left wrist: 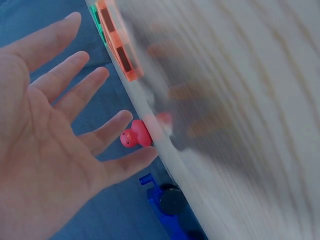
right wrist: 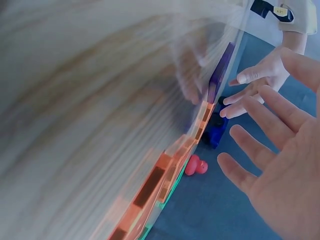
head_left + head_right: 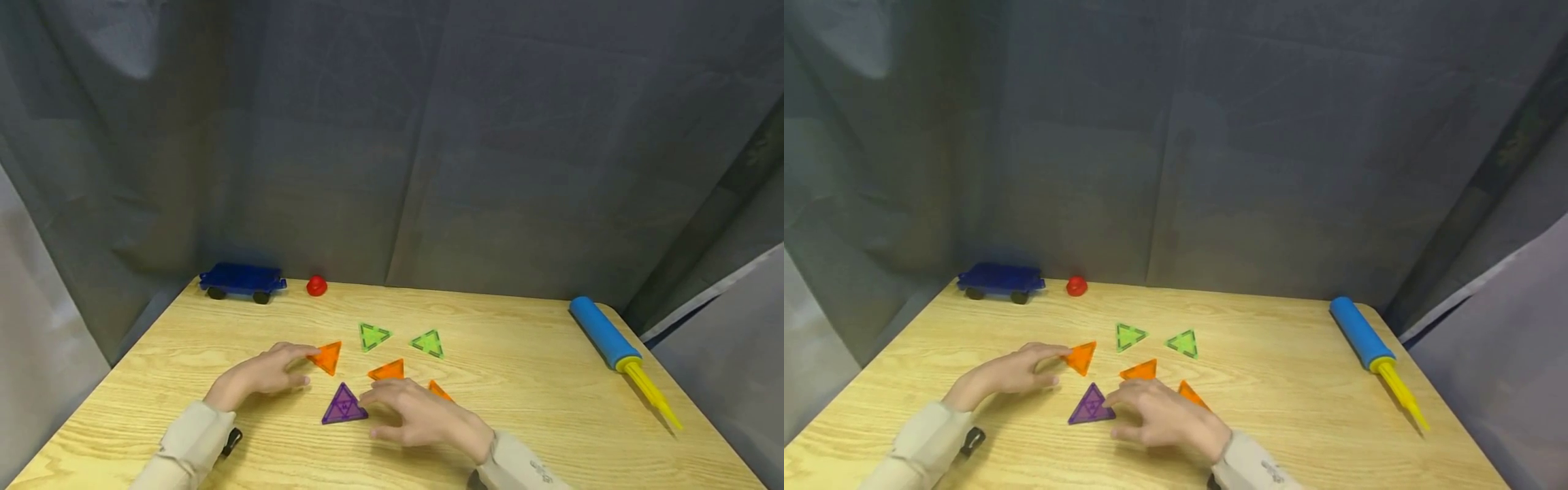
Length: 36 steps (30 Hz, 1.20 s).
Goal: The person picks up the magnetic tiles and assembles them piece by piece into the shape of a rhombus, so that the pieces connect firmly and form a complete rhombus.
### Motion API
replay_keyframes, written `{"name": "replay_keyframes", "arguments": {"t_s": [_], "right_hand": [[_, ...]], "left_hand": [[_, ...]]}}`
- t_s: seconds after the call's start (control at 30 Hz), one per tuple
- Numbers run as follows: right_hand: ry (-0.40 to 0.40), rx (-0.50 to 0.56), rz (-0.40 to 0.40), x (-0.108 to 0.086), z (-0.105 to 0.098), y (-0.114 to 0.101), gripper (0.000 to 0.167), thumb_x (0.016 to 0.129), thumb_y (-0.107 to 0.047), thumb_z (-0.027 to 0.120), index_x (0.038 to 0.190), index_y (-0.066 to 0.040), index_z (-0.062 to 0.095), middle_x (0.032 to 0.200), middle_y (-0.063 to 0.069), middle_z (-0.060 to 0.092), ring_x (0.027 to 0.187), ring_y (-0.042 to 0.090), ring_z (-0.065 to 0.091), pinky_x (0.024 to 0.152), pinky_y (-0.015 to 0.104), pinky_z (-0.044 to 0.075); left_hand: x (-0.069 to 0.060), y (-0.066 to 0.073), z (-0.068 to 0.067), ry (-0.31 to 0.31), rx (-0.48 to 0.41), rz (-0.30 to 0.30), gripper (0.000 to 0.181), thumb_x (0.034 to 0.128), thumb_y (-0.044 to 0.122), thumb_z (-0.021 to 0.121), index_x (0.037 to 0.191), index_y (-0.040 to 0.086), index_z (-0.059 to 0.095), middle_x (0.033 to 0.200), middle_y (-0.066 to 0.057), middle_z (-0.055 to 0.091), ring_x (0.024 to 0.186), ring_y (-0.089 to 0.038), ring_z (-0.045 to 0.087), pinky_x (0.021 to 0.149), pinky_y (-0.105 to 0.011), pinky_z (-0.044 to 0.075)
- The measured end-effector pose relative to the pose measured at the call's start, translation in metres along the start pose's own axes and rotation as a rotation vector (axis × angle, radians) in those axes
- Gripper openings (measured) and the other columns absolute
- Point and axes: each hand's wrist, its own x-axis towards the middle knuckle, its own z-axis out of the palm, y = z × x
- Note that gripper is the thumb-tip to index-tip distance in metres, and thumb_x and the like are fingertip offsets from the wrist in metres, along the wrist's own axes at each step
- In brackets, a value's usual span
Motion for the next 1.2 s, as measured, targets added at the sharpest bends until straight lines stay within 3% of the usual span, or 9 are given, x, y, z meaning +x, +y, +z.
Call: {"name": "replay_keyframes", "arguments": {"t_s": [0.17,0.43,0.73,1.2], "right_hand": [[-0.032,-0.002,-0.012,0.002,0.002,-0.003,0.049,0.093,-0.041,0.057,0.134,-0.015,0.054,0.137,0.002,0.053,0.134,0.029,0.040,0.108,0.048,0.033],[-0.091,-0.027,0.046,0.003,0.005,-0.008,0.056,0.092,-0.049,0.055,0.137,-0.016,0.051,0.139,0.002,0.051,0.132,0.024,0.042,0.108,0.046,0.033],[-0.082,-0.031,-0.005,0.002,0.007,-0.005,0.054,0.092,-0.046,0.058,0.133,-0.011,0.054,0.132,0.002,0.056,0.124,0.018,0.050,0.104,0.038,0.038],[-0.087,-0.025,0.015,-0.007,0.006,-0.006,0.054,0.092,-0.048,0.057,0.132,-0.013,0.055,0.134,0.002,0.055,0.124,0.018,0.050,0.103,0.038,0.038]], "left_hand": [[0.000,0.001,0.000,-0.007,0.004,-0.013,0.052,0.0928,0.021,0.062,0.140,0.006,0.047,0.142,-0.019,0.043,0.132,-0.042,0.031,0.103,-0.064,0.027],[0.000,0.004,0.001,-0.013,-0.011,-0.059,0.055,0.0924,0.022,0.062,0.142,0.009,0.044,0.141,-0.018,0.045,0.133,-0.042,0.032,0.102,-0.063,0.028],[-0.001,0.003,0.004,-0.034,-0.020,-0.109,0.059,0.0926,0.022,0.062,0.146,0.012,0.039,0.144,-0.019,0.041,0.134,-0.042,0.031,0.102,-0.065,0.027],[-0.007,0.008,0.004,-0.026,-0.048,-0.045,0.059,0.0905,0.017,0.064,0.144,0.005,0.041,0.136,-0.015,0.052,0.132,-0.044,0.033,0.105,-0.064,0.023]]}}
